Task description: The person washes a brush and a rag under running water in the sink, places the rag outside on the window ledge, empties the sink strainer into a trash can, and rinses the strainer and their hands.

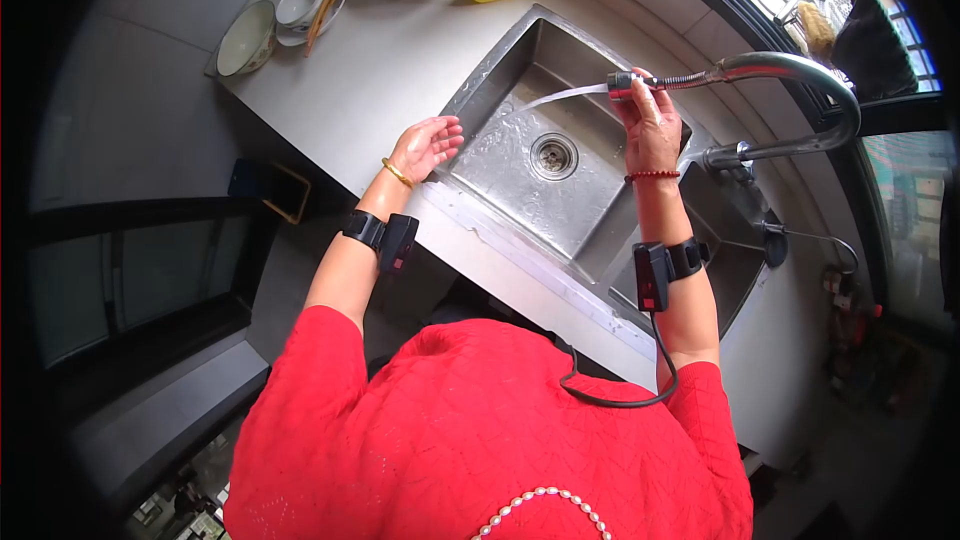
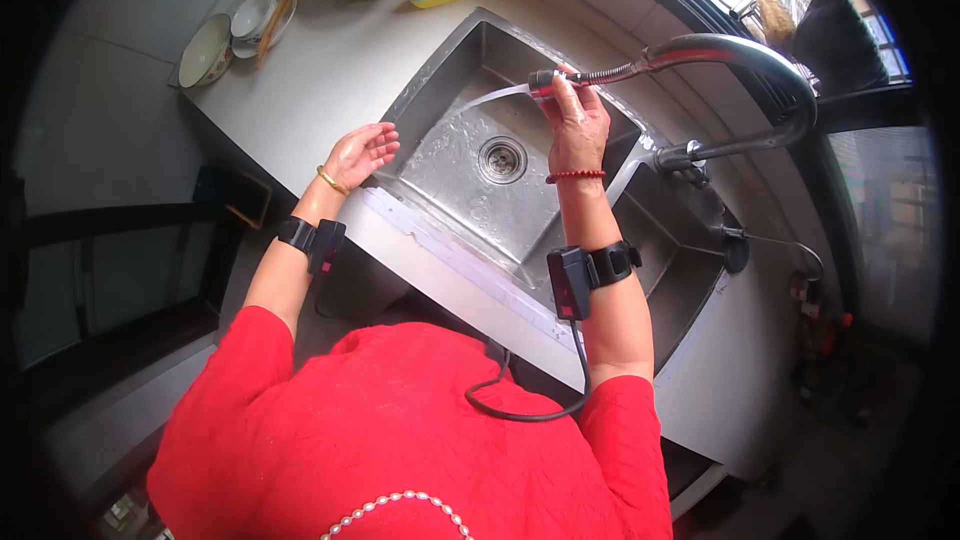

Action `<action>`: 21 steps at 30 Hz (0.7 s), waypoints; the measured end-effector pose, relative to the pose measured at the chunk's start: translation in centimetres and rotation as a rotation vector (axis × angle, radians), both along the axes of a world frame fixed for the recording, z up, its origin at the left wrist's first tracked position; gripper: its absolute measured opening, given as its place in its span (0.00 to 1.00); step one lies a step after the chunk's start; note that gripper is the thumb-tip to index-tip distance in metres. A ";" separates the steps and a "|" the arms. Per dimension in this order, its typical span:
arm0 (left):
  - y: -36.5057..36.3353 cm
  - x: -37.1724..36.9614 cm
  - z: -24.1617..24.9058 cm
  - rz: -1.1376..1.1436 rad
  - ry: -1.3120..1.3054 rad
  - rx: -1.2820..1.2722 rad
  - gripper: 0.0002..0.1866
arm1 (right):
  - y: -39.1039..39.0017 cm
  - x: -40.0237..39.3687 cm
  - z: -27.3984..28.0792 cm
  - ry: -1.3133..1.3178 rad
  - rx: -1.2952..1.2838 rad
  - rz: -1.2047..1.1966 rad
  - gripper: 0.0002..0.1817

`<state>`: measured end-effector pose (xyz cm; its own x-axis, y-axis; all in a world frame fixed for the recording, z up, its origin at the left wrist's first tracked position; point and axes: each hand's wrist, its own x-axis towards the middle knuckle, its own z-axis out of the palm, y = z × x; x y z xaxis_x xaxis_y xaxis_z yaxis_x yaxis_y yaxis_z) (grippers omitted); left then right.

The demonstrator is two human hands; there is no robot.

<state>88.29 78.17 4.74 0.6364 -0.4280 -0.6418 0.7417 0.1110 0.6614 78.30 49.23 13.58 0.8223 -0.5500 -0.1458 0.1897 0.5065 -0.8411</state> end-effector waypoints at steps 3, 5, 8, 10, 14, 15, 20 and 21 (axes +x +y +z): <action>1.1 -0.5 -0.3 0.018 0.004 -0.003 0.11 | -0.7 1.9 -1.0 -0.004 -0.076 -0.079 0.13; 1.6 -0.9 -0.5 0.038 0.019 -0.005 0.11 | -1.4 3.3 -2.0 -0.009 -0.091 -0.122 0.12; 2.6 -1.1 -0.9 0.077 0.057 -0.011 0.11 | -2.4 4.5 -2.7 -0.007 -0.087 -0.150 0.12; 3.8 -1.6 -0.9 0.103 0.062 -0.030 0.11 | -1.9 3.5 -2.1 0.017 -0.092 -0.091 0.12; 5.3 -2.5 -1.1 0.133 0.060 -0.034 0.12 | 0.0 -1.6 -0.7 0.043 -0.094 0.066 0.14; 5.3 -2.5 -1.3 0.128 0.065 -0.036 0.12 | 0.3 -2.7 -0.5 0.044 -0.077 0.101 0.14; 3.9 -2.4 -1.4 0.081 0.072 -0.029 0.11 | 0.3 -6.3 -0.1 0.121 -0.153 0.217 0.14; 3.4 -2.3 -1.1 0.070 0.065 -0.037 0.11 | 0.1 -6.8 -0.2 0.138 -0.208 0.247 0.13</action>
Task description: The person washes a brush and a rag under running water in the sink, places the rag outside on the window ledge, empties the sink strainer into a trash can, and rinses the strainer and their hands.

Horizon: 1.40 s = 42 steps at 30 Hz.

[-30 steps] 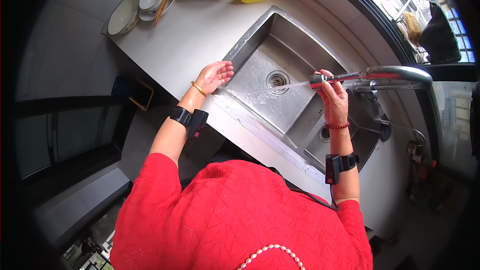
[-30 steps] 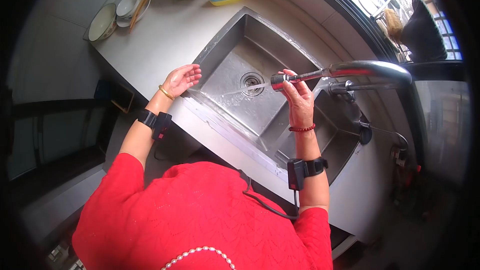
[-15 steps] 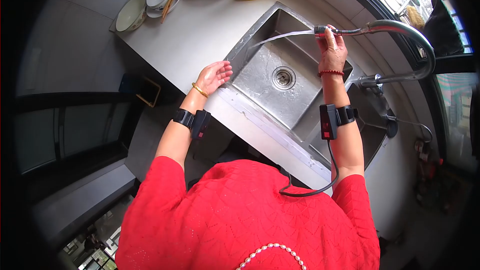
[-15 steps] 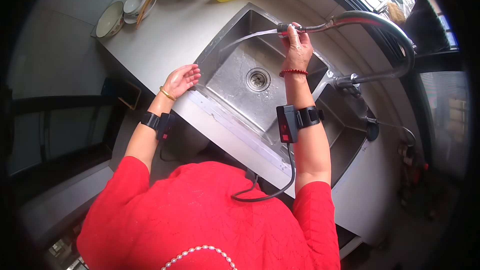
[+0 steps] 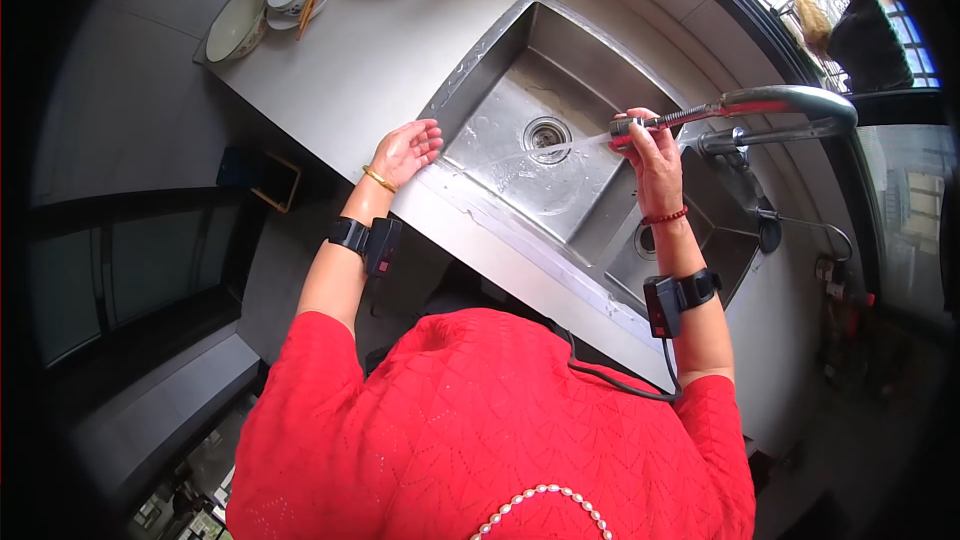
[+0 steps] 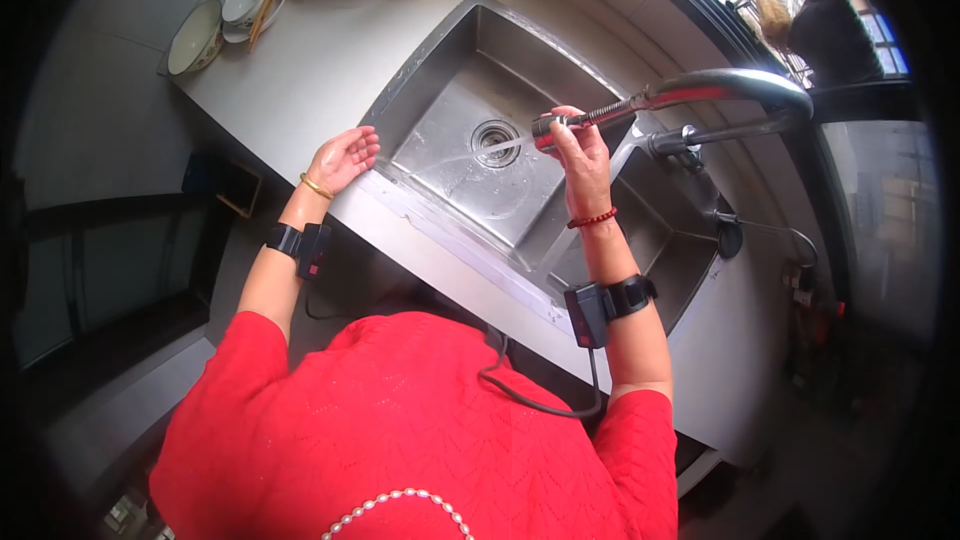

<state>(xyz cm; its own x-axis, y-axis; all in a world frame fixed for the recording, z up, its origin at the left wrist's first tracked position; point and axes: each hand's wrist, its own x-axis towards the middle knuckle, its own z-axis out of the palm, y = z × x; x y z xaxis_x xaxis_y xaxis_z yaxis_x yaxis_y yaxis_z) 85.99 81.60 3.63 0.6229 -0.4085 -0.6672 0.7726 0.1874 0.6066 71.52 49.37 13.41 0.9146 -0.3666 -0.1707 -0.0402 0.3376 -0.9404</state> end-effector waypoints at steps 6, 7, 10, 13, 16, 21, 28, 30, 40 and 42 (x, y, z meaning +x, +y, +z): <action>-1.4 0.5 0.4 -0.067 -0.046 -0.040 0.11 | -1.1 -2.9 1.6 0.306 -0.683 0.005 0.10; -1.3 0.6 0.4 -0.071 -0.051 -0.035 0.11 | -1.7 -3.7 1.3 0.331 -0.744 0.018 0.10; -1.0 0.5 0.1 -0.062 -0.039 -0.019 0.11 | -2.7 -4.7 1.6 0.367 -0.979 0.030 0.11; -0.8 0.4 -0.2 -0.059 -0.016 0.000 0.11 | -3.0 -4.4 2.1 0.406 -1.161 0.011 0.13; -0.8 0.3 -0.2 -0.062 -0.009 0.004 0.11 | -3.2 -3.4 1.7 0.332 -1.371 -0.095 0.14; 0.2 0.8 -1.2 -0.090 -0.183 0.205 0.11 | -4.6 -1.6 0.7 0.360 -1.564 -0.143 0.14; 2.0 1.5 -2.5 -0.425 -1.086 1.093 0.18 | -5.4 2.3 1.1 0.430 -1.675 -0.173 0.15; 2.0 0.5 -2.0 -0.555 -1.205 1.274 0.25 | -5.6 3.3 1.5 0.474 -1.701 -0.161 0.16; 1.7 -0.4 -1.2 -0.923 -1.067 1.438 0.42 | -7.6 7.8 -0.5 0.332 -1.402 -0.318 0.19; 1.8 -0.3 -1.4 -0.931 -1.073 1.430 0.45 | -7.3 8.4 -1.2 0.269 -1.348 -0.392 0.17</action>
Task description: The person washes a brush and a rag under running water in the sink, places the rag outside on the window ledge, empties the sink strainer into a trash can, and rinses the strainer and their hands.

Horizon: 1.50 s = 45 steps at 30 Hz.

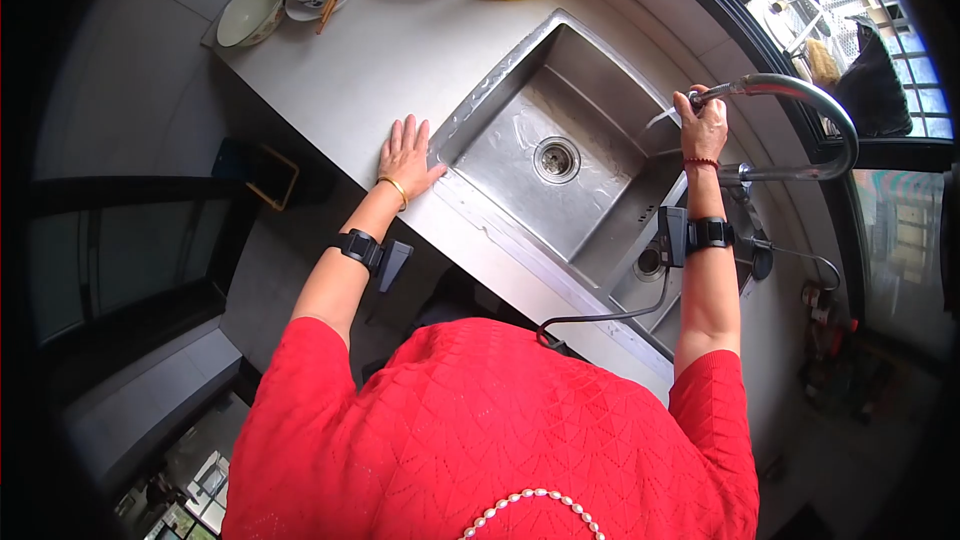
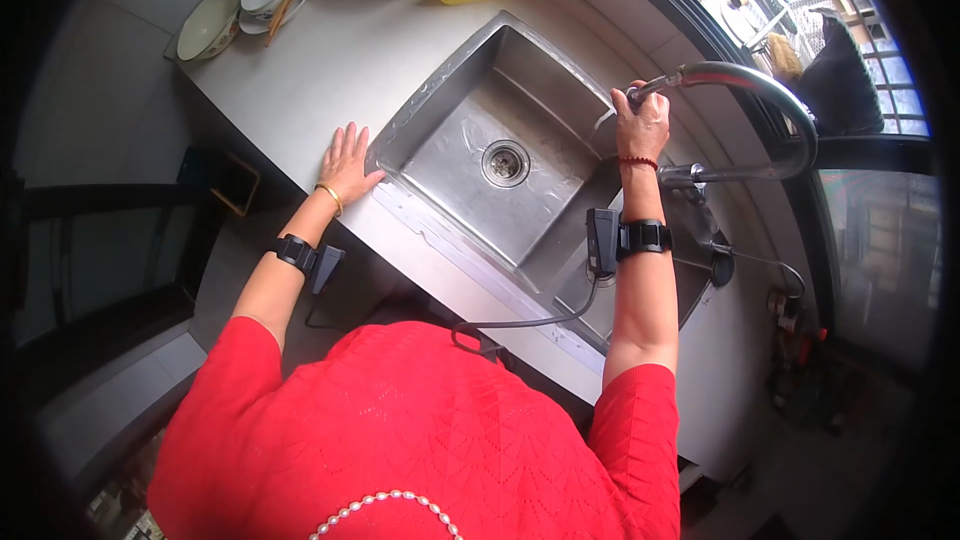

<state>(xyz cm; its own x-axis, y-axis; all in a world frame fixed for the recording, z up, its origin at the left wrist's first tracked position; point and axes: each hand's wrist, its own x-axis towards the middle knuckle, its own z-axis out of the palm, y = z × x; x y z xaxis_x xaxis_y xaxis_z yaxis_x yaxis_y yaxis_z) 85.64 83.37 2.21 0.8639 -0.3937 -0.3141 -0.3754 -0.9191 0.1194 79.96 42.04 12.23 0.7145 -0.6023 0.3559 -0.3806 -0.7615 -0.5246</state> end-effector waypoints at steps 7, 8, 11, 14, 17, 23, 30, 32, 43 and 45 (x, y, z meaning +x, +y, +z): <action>-0.2 -0.1 -0.1 -0.004 0.002 0.009 0.46 | 0.7 2.2 -2.9 -0.283 0.295 -0.056 0.16; -0.2 0.0 -0.1 -0.008 0.000 0.012 0.46 | 0.8 2.4 -3.2 -0.326 0.337 -0.065 0.16; -0.3 0.0 0.0 -0.002 0.009 0.021 0.46 | 2.9 2.8 -2.6 -0.541 0.669 -0.015 0.15; -0.2 0.1 -0.1 -0.009 0.004 0.022 0.46 | 3.5 2.2 -3.1 -0.590 0.878 0.120 0.14; -0.5 0.0 0.7 -0.004 0.045 0.050 0.46 | 4.8 0.6 -2.2 -0.581 0.988 0.193 0.15; -0.3 0.1 0.2 -0.007 0.029 0.057 0.46 | 5.3 -3.5 -1.8 -0.429 1.054 0.270 0.15; -0.4 -0.1 0.7 0.001 0.023 0.077 0.46 | 4.2 -11.5 -1.9 -0.221 0.774 0.281 0.23; -0.6 -0.1 0.7 0.008 0.041 0.085 0.46 | 2.4 -14.6 -2.0 -0.271 0.761 0.176 0.18; -2.1 0.0 0.9 0.052 0.083 0.186 0.50 | -14.8 -32.4 -7.5 0.525 -0.176 -0.474 0.37; -3.1 -0.4 1.0 0.078 0.104 0.189 0.51 | -16.6 -32.6 -8.2 0.586 -0.210 -0.457 0.39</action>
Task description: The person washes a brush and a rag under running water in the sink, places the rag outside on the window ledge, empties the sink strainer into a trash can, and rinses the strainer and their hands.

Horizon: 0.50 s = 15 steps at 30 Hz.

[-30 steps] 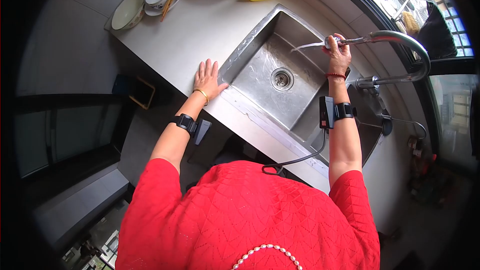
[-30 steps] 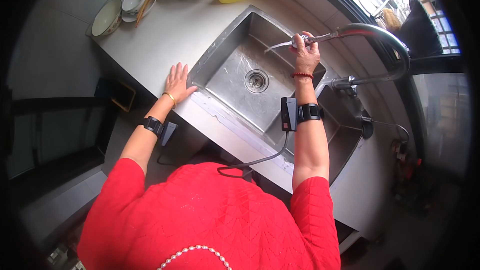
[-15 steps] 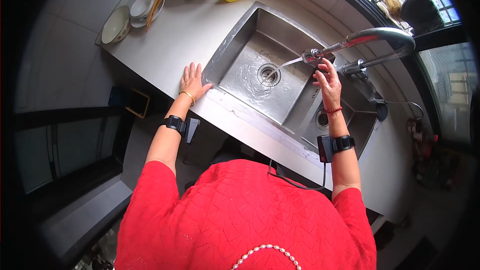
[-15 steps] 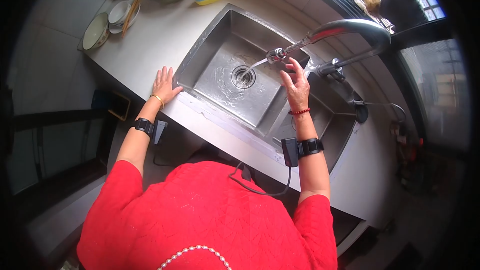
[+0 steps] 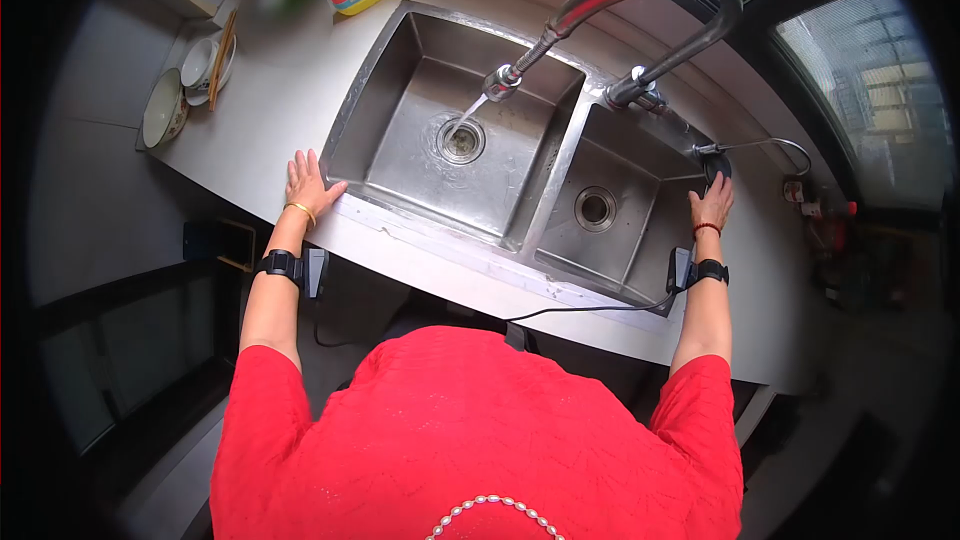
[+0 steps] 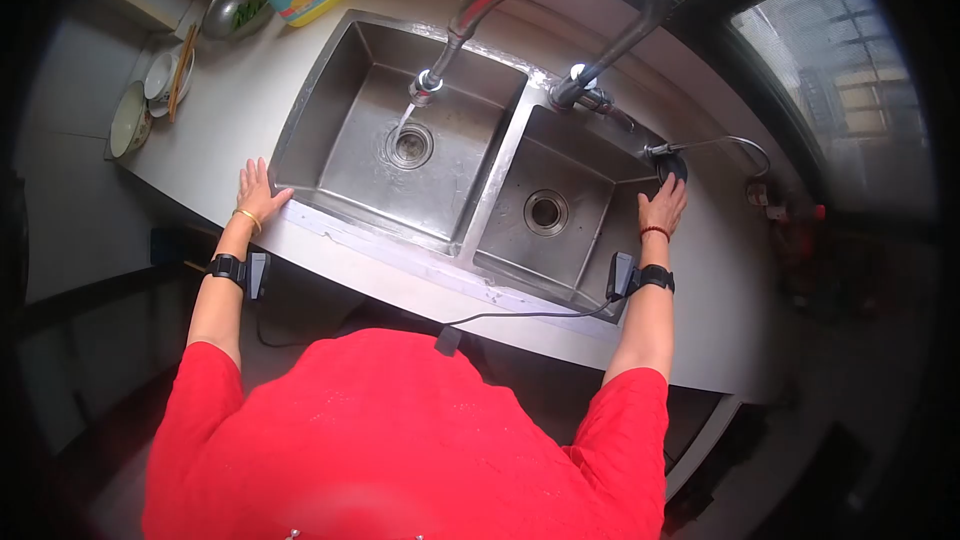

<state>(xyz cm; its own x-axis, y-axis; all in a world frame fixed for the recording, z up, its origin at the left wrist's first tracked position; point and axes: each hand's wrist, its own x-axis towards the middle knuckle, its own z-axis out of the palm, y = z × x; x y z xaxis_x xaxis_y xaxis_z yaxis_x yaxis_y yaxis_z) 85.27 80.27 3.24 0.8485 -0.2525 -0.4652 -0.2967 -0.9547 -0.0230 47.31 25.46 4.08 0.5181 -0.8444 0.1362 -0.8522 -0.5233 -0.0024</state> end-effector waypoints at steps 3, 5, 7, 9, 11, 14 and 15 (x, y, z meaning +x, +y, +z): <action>0.7 0.6 -0.6 0.010 -0.018 0.024 0.54 | -1.5 0.7 -1.2 0.070 0.063 -0.011 0.39; 0.3 0.3 -0.4 0.025 -0.005 0.038 0.55 | -2.4 1.1 -2.5 0.081 0.094 -0.034 0.38; 0.5 0.4 -0.4 0.040 -0.007 0.053 0.55 | -2.2 2.0 -3.1 -0.001 0.082 -0.054 0.34; -0.1 0.5 -0.7 0.031 -0.005 0.064 0.55 | -1.8 1.5 -2.7 -0.142 0.019 -0.006 0.29; -0.3 0.3 -0.4 0.033 -0.008 0.076 0.56 | 0.5 3.7 -0.9 -0.348 -0.091 0.150 0.23; -0.4 -0.1 -0.5 0.032 -0.015 0.074 0.56 | 7.5 10.4 6.1 -0.685 0.272 0.523 0.17; -0.5 0.2 -0.4 0.027 -0.025 0.072 0.56 | 9.4 12.7 8.2 -0.702 0.392 0.630 0.19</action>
<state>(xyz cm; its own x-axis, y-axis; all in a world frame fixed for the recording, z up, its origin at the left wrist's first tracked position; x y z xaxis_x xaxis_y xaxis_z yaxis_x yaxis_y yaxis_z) 85.43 79.73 2.86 0.8662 -0.1960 -0.4597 -0.2695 -0.9578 -0.0995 60.01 34.90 12.28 0.7930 -0.4964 0.3531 -0.1623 -0.7308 -0.6630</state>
